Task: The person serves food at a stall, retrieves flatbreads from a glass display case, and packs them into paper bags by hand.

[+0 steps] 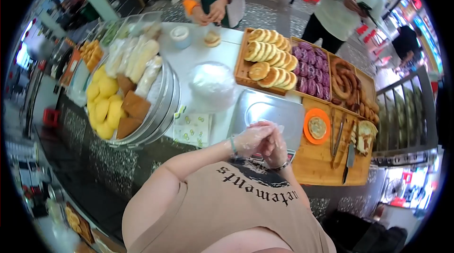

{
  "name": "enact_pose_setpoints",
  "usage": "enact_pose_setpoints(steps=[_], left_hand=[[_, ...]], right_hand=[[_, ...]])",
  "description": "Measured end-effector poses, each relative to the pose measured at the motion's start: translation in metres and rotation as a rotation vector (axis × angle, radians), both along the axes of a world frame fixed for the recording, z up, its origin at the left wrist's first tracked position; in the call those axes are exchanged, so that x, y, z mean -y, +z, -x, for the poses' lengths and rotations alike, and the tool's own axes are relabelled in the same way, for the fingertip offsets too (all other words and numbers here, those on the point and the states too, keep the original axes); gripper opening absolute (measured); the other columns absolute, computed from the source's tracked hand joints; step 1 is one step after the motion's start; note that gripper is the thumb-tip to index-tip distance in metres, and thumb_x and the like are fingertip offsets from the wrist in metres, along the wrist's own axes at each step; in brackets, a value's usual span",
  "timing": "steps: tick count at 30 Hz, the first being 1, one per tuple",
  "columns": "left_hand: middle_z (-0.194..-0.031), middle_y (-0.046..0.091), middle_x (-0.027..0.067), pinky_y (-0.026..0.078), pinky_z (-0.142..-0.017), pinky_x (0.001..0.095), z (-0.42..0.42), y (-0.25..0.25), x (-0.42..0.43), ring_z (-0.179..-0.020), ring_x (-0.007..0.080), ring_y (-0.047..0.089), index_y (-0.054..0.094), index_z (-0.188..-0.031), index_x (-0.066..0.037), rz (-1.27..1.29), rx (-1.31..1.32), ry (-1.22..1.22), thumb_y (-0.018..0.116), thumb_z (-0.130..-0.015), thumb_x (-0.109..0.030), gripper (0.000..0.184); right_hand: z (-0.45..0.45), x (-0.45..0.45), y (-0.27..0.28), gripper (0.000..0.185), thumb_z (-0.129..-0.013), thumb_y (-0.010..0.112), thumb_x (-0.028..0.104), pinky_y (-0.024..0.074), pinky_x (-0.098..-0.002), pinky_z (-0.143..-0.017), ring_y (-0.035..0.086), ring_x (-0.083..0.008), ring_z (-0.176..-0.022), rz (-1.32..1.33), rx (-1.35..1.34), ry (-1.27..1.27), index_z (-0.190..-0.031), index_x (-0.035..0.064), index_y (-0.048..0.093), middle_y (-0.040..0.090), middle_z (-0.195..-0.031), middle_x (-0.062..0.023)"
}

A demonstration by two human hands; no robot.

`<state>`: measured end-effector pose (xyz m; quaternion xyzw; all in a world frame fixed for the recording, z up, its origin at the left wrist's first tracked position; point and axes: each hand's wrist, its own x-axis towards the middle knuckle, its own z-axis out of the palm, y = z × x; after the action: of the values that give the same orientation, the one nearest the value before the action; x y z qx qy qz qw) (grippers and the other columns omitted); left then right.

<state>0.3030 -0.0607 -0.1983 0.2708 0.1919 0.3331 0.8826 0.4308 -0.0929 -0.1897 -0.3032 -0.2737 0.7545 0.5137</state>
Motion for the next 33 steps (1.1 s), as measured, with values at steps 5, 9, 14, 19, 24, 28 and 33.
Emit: enact_pose_setpoints(steps=[5,9,14,19,24,28,33], left_hand=[[-0.068,0.055,0.0072,0.051,-0.053,0.0315,0.005,0.029,0.003,-0.057,0.0217,0.059,0.054,-0.089,-0.007,0.022,-0.009,-0.069,0.04,-0.101,-0.036,0.035],[-0.071,0.062,0.0068,0.051,-0.048,0.0287,0.01,0.028,0.007,-0.056,0.0189,0.062,0.057,-0.088,-0.009,0.006,-0.029,-0.046,0.045,-0.098,-0.04,0.035],[-0.08,0.066,0.0166,0.055,-0.06,0.0347,0.017,0.017,0.013,-0.061,0.0262,0.065,0.054,-0.103,0.004,-0.136,-0.312,-0.237,0.039,-0.1,-0.039,0.046],[-0.098,0.065,0.0122,0.051,-0.081,0.0355,0.035,0.018,-0.004,-0.086,0.0238,0.064,0.064,-0.11,-0.004,-0.719,-0.514,-0.171,0.051,-0.095,-0.039,0.04],[-0.086,0.067,0.0097,0.05,-0.078,0.0302,0.008,0.027,0.023,-0.087,0.0201,0.064,0.056,-0.12,0.001,-0.558,-0.661,0.313,0.041,-0.1,-0.031,0.041],[-0.093,0.065,0.0093,0.048,-0.085,0.0319,0.011,0.017,0.022,-0.091,0.0179,0.061,0.059,-0.114,-0.004,-0.554,-0.579,0.582,0.042,-0.1,-0.024,0.03],[-0.103,0.058,0.0175,0.045,-0.09,0.0418,0.083,0.029,-0.051,-0.098,0.0325,0.056,0.056,-0.109,-0.006,-1.354,-1.274,0.981,0.06,-0.088,-0.021,0.027]], right_hand=[[-0.004,-0.004,-0.006,0.058,-0.095,0.043,0.051,0.0458,-0.0182,-0.053,0.063,-0.0173,-0.088,0.07,0.04,0.103,-0.12,-0.0013,0.051,0.06,-0.112,-0.0159],[0.008,-0.008,0.021,0.049,-0.093,0.049,0.043,0.0497,-0.0362,-0.083,0.058,-0.0264,-0.101,0.056,0.005,0.148,-0.11,-0.0031,0.053,0.058,-0.111,-0.0198],[0.014,-0.006,0.004,0.038,-0.094,0.043,0.033,0.0483,-0.0376,-0.087,0.057,-0.0284,-0.099,0.044,-0.099,0.163,-0.102,-0.0031,0.053,0.058,-0.11,-0.0215],[0.013,-0.01,-0.007,0.037,-0.098,0.034,0.03,0.0483,-0.0352,-0.085,0.057,-0.0264,-0.096,-0.059,-0.046,0.15,-0.098,-0.0019,0.053,0.059,-0.105,-0.021],[0.016,-0.012,0.008,0.048,-0.102,0.027,0.039,0.0448,-0.0339,-0.092,0.055,-0.0236,-0.101,-0.021,-0.05,0.132,-0.11,-0.0014,0.051,0.057,-0.115,-0.0181],[0.024,-0.009,0.004,0.056,-0.102,0.025,0.046,0.0422,-0.0356,-0.097,0.053,-0.0226,-0.11,0.098,-0.002,-0.005,-0.126,0.001,0.046,0.052,-0.128,-0.0141],[0.007,-0.01,-0.013,0.048,-0.1,0.038,0.043,0.0441,-0.0406,-0.093,0.053,-0.0255,-0.109,-0.031,-0.021,-0.023,-0.126,0.0048,0.049,0.053,-0.127,-0.0142]])
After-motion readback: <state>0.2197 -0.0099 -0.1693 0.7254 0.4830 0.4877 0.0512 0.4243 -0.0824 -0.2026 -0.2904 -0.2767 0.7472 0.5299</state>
